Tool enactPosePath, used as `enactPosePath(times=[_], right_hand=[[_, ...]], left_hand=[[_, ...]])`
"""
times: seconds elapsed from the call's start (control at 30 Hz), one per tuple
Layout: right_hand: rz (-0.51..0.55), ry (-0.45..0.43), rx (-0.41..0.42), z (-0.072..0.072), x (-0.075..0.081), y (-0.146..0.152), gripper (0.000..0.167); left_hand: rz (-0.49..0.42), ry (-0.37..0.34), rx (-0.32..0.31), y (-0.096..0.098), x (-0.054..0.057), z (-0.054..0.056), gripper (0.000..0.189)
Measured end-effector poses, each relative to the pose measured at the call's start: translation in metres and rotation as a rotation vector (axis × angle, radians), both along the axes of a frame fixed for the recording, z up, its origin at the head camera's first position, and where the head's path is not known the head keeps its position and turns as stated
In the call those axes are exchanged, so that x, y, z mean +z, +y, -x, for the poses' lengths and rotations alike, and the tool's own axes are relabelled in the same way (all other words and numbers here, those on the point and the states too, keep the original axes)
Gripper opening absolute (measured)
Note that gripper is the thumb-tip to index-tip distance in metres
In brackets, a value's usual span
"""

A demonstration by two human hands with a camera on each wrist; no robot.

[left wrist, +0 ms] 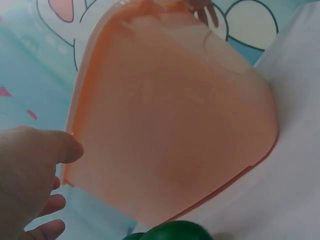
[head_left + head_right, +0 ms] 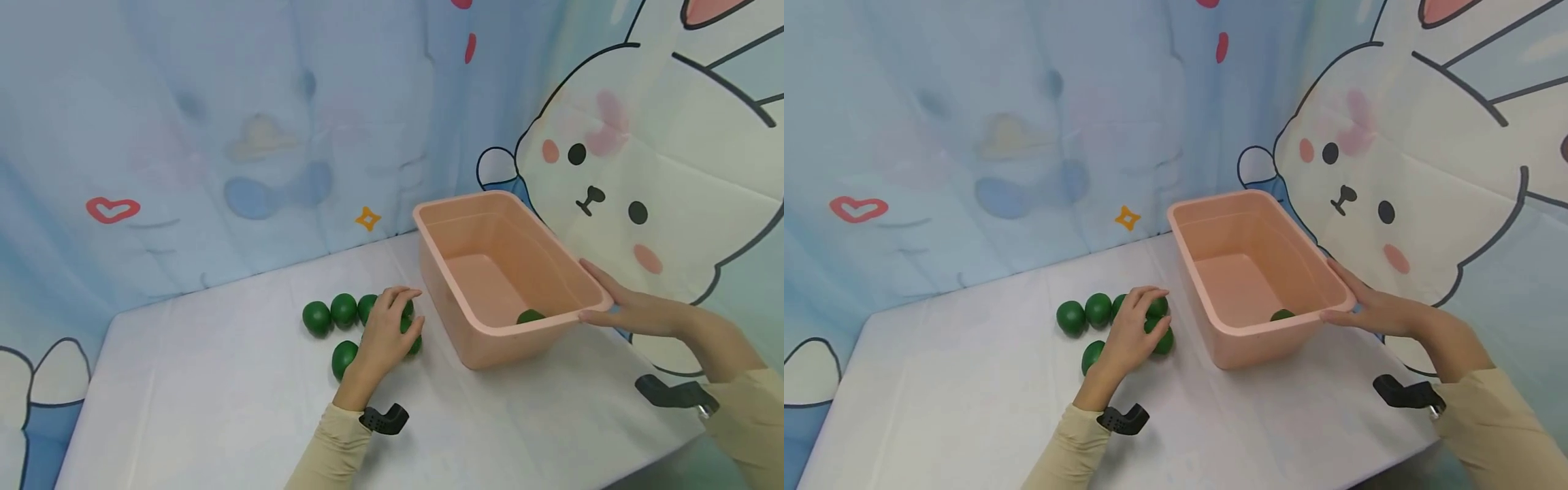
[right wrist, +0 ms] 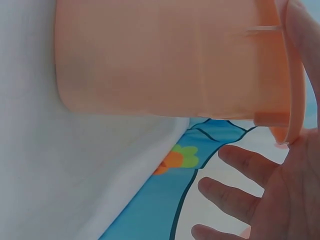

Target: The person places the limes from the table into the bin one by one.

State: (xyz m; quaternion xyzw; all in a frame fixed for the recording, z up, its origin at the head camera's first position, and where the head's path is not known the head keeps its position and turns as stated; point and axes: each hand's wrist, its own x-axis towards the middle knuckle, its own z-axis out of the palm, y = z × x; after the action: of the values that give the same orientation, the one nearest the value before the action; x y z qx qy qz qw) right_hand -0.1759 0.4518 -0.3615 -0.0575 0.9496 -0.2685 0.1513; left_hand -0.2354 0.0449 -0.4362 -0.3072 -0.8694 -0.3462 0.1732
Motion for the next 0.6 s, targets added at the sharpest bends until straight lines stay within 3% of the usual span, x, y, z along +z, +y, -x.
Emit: enactPosePath(times=[0.1, 0.23, 0.33, 0.6], right_hand=[[0.009, -0.007, 0.007, 0.0013, -0.0007, 0.0011, 0.094], [0.039, -0.008, 0.008, -0.0036, -0.0034, 0.0039, 0.095], [0.057, -0.005, 0.014, -0.0027, -0.0021, 0.0036, 0.095], [0.057, -0.012, 0.012, 0.0018, -0.0022, 0.0005, 0.095]], left_hand=[[0.001, -0.059, -0.008, -0.0041, -0.0018, 0.0055, 0.04], [-0.063, -0.172, -0.099, -0.0026, -0.004, 0.0071, 0.041], [-0.105, -0.216, -0.141, -0.0011, -0.0041, 0.007, 0.041], [-0.027, -0.236, -0.113, 0.0003, -0.0066, 0.0064, 0.034]])
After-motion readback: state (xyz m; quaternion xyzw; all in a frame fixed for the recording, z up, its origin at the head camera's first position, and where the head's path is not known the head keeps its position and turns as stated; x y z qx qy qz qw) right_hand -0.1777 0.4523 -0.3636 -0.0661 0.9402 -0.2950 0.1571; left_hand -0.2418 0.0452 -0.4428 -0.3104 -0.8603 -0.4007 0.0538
